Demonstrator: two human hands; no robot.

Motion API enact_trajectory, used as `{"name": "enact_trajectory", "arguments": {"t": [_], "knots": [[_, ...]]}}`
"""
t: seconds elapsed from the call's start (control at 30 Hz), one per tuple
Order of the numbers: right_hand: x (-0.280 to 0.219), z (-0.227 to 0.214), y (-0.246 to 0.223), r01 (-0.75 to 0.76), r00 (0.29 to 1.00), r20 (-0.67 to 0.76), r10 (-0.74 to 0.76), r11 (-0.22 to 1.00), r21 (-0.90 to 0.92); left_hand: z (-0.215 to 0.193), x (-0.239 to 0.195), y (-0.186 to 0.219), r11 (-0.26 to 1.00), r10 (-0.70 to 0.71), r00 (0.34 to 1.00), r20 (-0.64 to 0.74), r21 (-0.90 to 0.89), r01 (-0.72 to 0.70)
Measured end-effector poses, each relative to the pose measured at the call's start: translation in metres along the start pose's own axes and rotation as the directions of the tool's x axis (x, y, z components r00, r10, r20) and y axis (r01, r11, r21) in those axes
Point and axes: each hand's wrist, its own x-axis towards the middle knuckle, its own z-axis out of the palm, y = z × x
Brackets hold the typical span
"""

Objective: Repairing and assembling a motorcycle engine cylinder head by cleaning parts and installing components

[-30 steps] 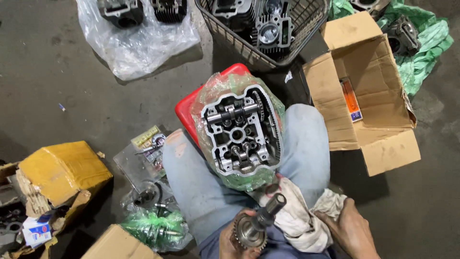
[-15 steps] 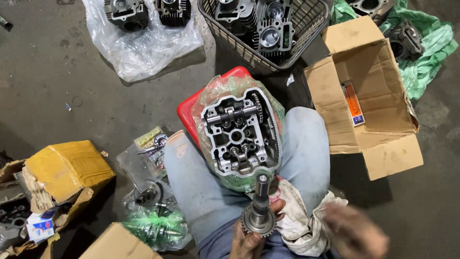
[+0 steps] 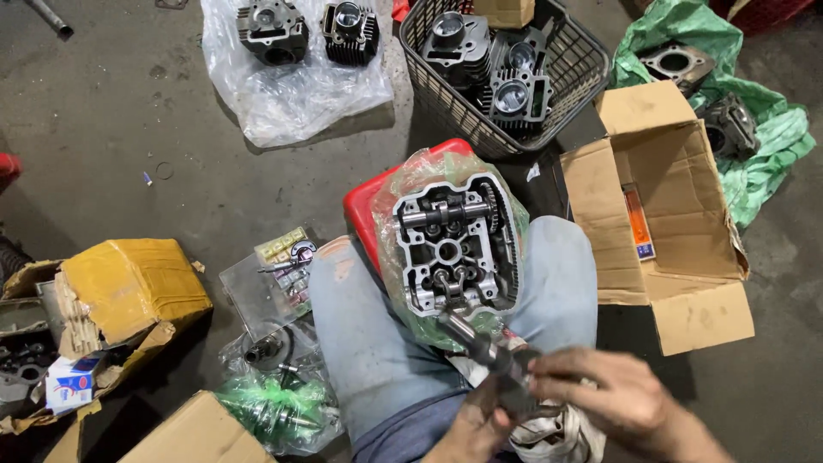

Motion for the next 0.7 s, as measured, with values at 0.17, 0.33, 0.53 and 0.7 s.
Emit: {"name": "enact_trajectory", "arguments": {"t": [0.17, 0.33, 0.53, 0.7], "knots": [[0.05, -0.031, 0.027, 0.335, 0.911, 0.343, -0.231, 0.898, -0.286, -0.021, -0.01, 0.027, 0.734, 0.168, 0.954, -0.247, 0.677, 0.046], [0.074, -0.017, 0.069, 0.498, 0.786, 0.564, -0.253, 0.8, -0.335, -0.067, 0.001, 0.062, 0.243, 0.693, 0.698, -0.18, 0.97, 0.008], [0.074, 0.0, 0.096, 0.617, 0.703, 0.63, -0.33, 0.724, -0.308, -0.088, 0.025, 0.088, 0.119, 0.699, 0.706, -0.119, 0.992, 0.049], [0.072, 0.01, 0.106, 0.605, 0.696, 0.641, -0.323, 0.745, -0.282, -0.091, 0.032, 0.087, 0.125, 0.666, 0.739, -0.1, 0.992, 0.022]]}}
